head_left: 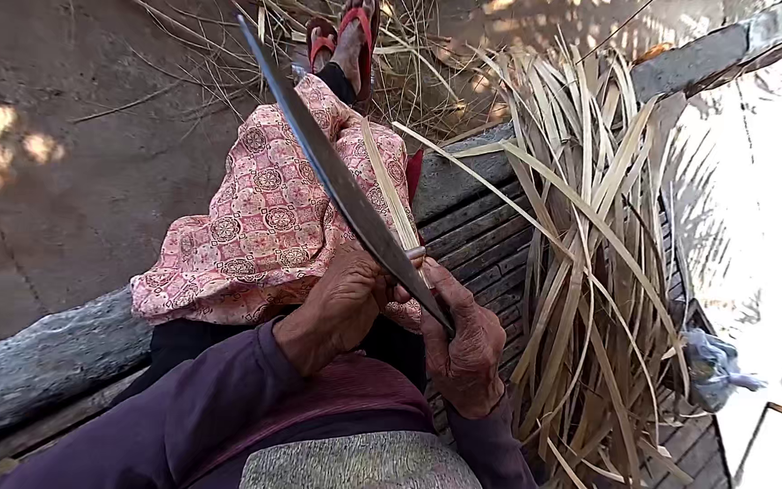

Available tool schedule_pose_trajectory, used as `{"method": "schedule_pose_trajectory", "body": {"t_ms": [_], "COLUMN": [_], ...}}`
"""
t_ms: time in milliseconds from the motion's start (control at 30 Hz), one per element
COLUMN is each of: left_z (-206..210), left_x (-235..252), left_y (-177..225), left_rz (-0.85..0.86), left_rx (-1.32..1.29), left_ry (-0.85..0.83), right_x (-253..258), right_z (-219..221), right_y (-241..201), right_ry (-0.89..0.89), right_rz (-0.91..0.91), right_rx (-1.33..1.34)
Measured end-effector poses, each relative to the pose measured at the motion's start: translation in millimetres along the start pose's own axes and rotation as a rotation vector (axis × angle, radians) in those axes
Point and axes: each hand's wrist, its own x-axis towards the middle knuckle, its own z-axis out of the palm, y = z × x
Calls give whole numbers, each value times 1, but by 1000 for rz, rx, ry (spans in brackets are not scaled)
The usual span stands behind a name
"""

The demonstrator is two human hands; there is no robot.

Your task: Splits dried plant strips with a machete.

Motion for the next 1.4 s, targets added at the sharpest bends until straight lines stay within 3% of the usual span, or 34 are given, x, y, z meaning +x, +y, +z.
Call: {"method": "schedule_pose_trajectory", "body": {"t_ms": [233,400,600,733,933,1200,1267,1400], "left_z": [-10,-26,-36,-36,-41,-51,-64,-64], "left_x": [-2,-2,-16,-29,-37,-46,-35,-24], "left_y": [-8,-4,6,11,10,4,16,62], "left_rz": [-2,33,-9,72,34,-62,-73,-111], "left_rx": [0,147,149,94,-2,46,123,211], "left_ry": [-109,-205,-263,-275,-347,-709,-674,-334], "right_x": [3,15,30,22,25,55,61,65], "right_z": [2,-11,-18,0,36,68,71,88], "right_y": [6,10,10,5,11,48,44,27], "right_ry": [-7,-142,-45,-66,-56,-131,-125,-91], "right_rz": [-57,-143,-108,-88,-97,95,80,6], "right_rx": [-31,-22,2,44,-157,-237,-264,-322]}}
